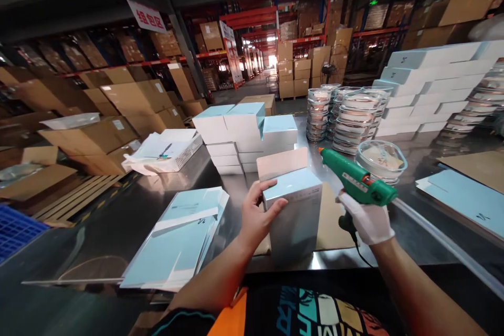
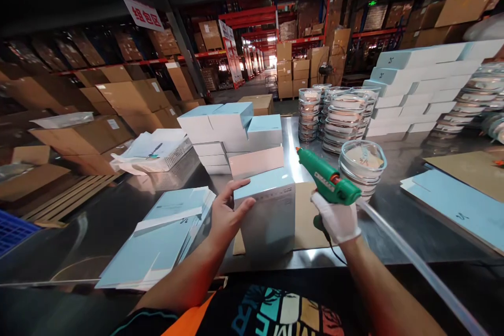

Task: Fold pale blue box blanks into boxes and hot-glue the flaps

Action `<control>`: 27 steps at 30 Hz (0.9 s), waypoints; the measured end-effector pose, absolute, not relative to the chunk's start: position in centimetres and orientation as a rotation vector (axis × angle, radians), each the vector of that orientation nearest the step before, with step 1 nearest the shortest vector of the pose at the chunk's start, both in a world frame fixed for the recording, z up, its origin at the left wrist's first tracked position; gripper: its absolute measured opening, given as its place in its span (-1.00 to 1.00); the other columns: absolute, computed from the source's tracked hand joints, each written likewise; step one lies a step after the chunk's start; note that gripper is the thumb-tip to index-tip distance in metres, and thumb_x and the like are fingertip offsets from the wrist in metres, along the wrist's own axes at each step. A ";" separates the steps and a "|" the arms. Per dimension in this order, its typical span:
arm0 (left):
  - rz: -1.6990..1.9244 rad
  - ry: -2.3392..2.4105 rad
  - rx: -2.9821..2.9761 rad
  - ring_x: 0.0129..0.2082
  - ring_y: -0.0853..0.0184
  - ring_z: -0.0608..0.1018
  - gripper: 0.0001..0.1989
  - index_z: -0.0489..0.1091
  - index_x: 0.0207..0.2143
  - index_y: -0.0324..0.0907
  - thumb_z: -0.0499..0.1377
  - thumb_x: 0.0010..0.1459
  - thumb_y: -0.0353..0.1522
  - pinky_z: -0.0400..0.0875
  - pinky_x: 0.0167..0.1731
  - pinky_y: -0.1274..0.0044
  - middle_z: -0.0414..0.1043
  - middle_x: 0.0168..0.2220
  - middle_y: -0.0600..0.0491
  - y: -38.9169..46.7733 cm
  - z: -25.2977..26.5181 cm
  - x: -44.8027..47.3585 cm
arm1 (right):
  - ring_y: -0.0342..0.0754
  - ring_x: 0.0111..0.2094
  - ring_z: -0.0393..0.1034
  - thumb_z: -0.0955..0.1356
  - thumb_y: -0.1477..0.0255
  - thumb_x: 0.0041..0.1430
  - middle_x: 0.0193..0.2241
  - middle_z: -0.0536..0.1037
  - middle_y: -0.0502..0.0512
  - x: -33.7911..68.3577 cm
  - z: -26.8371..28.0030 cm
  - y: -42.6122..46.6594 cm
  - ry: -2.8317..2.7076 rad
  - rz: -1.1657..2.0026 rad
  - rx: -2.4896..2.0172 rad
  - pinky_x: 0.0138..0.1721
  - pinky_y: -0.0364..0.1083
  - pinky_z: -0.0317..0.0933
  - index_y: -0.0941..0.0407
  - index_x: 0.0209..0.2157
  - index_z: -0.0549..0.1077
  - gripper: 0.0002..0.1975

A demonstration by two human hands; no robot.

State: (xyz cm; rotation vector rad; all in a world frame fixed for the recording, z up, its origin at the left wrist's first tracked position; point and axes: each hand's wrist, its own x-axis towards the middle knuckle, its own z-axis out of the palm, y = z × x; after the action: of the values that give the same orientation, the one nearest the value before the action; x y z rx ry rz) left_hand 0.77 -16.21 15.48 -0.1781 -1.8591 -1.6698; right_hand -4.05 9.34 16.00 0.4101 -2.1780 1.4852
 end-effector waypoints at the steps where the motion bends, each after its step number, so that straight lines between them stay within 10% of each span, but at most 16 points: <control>1: -1.703 -1.859 -0.162 -0.18 0.20 0.58 -0.50 0.65 -0.08 -0.11 0.49 0.01 -0.02 0.45 -0.22 0.49 0.55 -0.15 -0.03 -16.4 15.6 0.8 | -0.13 -0.65 0.30 0.36 0.15 0.23 -0.55 0.57 0.02 -4.5 15.3 9.7 -2.177 1.658 0.328 -0.66 -0.16 0.29 0.10 -0.44 0.54 -0.67; 5: -1.794 -1.846 -0.131 -0.12 0.17 0.60 -0.47 0.66 -0.09 -0.13 0.50 -0.01 0.00 0.47 -0.13 0.46 0.61 -0.09 -0.06 -17.0 15.9 0.7 | -0.05 -0.59 0.42 0.29 0.06 0.29 -0.33 0.68 0.27 -6.1 11.8 10.7 -2.370 2.317 -0.268 -0.62 -0.10 0.31 0.15 -0.27 0.54 -0.57; 11: -1.843 -1.845 -0.183 -0.13 0.14 0.62 -0.44 0.67 -0.10 -0.17 0.49 -0.02 0.02 0.49 -0.13 0.44 0.64 -0.14 -0.07 -17.4 16.2 0.1 | 0.21 -0.23 0.60 0.36 0.13 0.26 -0.42 0.62 0.25 -6.7 9.7 12.6 -2.532 1.906 -0.472 -0.27 0.03 0.47 0.08 -0.40 0.49 -0.68; 16: -1.777 -1.904 -0.428 -0.08 0.12 0.63 -0.48 0.67 -0.08 -0.14 0.46 0.07 0.03 0.52 -0.05 0.40 0.63 -0.12 -0.08 -16.3 15.9 -0.5 | 0.24 0.24 0.42 0.38 -0.06 0.24 0.20 0.54 0.23 -5.6 13.8 9.4 -2.159 2.023 0.353 0.23 0.17 0.36 0.04 0.18 0.45 -0.37; 22: -1.646 -1.726 -0.652 0.16 0.09 0.58 -0.59 0.57 -0.04 -0.07 0.47 0.14 -0.10 0.49 0.12 0.35 0.51 0.14 -0.09 -15.6 13.9 -1.2 | 0.28 0.25 0.41 0.55 -0.12 0.06 0.26 0.47 0.35 -4.9 15.9 8.1 -2.205 1.983 0.893 0.28 0.23 0.32 0.13 0.25 0.39 -0.12; 27: -1.560 -1.652 -0.807 0.12 0.14 0.61 -0.57 0.48 0.11 0.02 0.45 0.21 -0.26 0.50 0.14 0.29 0.55 -0.03 0.00 -17.3 13.2 -1.6 | 0.14 0.39 0.27 0.45 0.26 0.39 0.42 0.27 0.33 -3.8 14.7 9.6 -2.035 1.547 1.256 0.31 0.14 0.28 0.05 0.13 0.52 -0.66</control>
State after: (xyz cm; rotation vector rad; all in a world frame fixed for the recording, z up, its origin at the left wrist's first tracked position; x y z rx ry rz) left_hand -1.61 -17.28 13.22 -0.8071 -1.6515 -1.5603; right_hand -3.75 9.57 14.72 1.2562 -2.0354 1.5470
